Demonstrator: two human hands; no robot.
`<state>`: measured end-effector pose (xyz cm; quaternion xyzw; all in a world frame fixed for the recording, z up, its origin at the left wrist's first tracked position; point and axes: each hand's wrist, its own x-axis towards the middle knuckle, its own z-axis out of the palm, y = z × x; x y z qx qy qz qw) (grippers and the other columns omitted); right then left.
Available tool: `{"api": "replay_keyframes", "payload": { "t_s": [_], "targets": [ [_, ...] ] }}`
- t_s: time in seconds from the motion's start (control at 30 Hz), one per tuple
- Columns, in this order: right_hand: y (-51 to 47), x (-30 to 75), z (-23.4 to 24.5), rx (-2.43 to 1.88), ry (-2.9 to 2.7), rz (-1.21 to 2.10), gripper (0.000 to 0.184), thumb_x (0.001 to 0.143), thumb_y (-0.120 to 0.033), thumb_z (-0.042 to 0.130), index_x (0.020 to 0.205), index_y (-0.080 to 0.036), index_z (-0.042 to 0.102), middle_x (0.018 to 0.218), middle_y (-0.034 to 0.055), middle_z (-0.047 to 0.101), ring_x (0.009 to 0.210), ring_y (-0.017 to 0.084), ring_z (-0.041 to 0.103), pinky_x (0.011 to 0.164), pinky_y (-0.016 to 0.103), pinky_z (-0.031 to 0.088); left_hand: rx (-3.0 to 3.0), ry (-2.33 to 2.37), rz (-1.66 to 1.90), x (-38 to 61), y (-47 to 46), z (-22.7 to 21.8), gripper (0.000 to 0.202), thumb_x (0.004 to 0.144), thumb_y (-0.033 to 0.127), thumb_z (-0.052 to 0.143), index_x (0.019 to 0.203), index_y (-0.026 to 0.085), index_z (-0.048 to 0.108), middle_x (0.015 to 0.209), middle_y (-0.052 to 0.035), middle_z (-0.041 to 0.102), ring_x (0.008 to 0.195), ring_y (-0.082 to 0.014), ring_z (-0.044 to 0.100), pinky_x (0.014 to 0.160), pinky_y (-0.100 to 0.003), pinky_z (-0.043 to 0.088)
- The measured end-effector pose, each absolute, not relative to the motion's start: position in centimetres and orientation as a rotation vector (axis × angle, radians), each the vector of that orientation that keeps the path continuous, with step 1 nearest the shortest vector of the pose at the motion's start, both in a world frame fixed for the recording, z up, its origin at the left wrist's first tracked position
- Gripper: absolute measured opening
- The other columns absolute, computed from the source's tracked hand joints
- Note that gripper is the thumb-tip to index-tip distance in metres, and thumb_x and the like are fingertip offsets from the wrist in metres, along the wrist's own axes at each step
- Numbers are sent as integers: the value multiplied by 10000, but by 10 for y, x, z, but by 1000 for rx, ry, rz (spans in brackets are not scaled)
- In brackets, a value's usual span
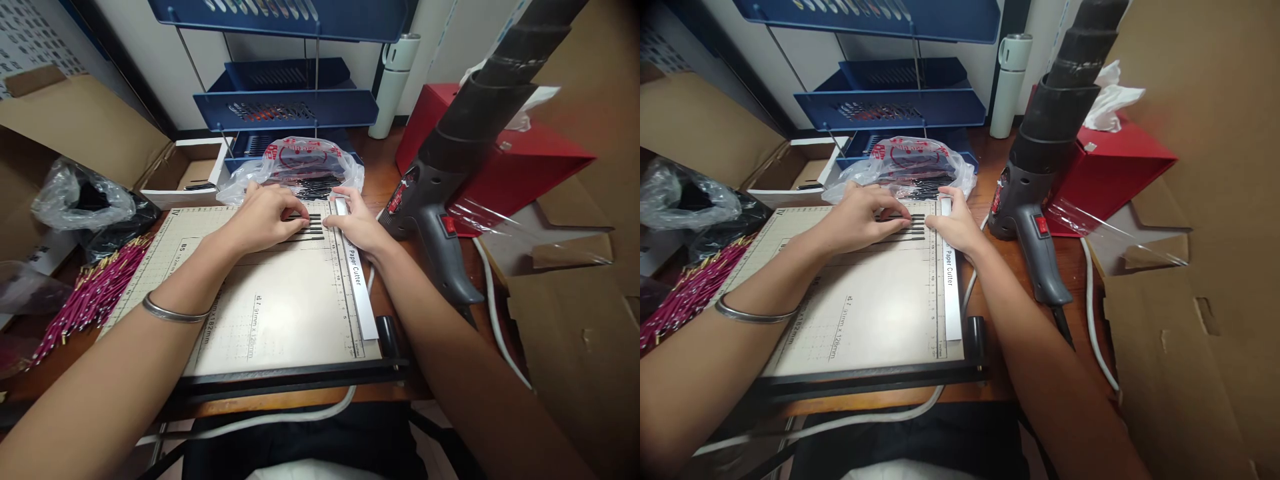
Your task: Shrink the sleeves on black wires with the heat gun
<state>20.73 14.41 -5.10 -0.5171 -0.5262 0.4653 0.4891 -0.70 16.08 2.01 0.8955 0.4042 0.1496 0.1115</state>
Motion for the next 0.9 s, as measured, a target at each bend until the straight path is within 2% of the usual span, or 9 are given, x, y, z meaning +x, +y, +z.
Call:
{"api": "replay_keyframes", "payload": {
  "t_s": [0.27, 0.63, 0.9],
  "targets": [
    [143, 207, -49, -1256, -1281, 1132, 808, 599, -286, 764, 1335, -267, 432, 1598, 141, 489, 1457, 377, 538, 1279, 628, 416, 2645, 1181, 428, -8, 161, 17, 209, 949, 339, 677, 930, 212, 842, 869, -62, 754, 893, -258, 648, 938, -478, 342],
    [142, 207, -50, -1297, -1286, 1122, 818, 625, -300, 762, 1380, -285, 448, 1582, 118, 513, 1497, 358, 521, 1267, 609, 440, 2613, 1180, 447, -7, 162, 17, 215, 939, 335, 677, 916, 208, 849, 856, -53, 766, 871, -247, 647, 947, -469, 349],
    [145, 206, -51, -1317, -1226, 1151, 770, 632, -277, 752, 1344, -293, 461, 1490, 103, 587, 1435, 329, 581, 1291, 594, 408, 2612, 1206, 440, -5, 161, 17, 182, 942, 311, 685, 921, 215, 839, 863, -51, 752, 905, -254, 647, 967, -486, 340]
  ]
}}
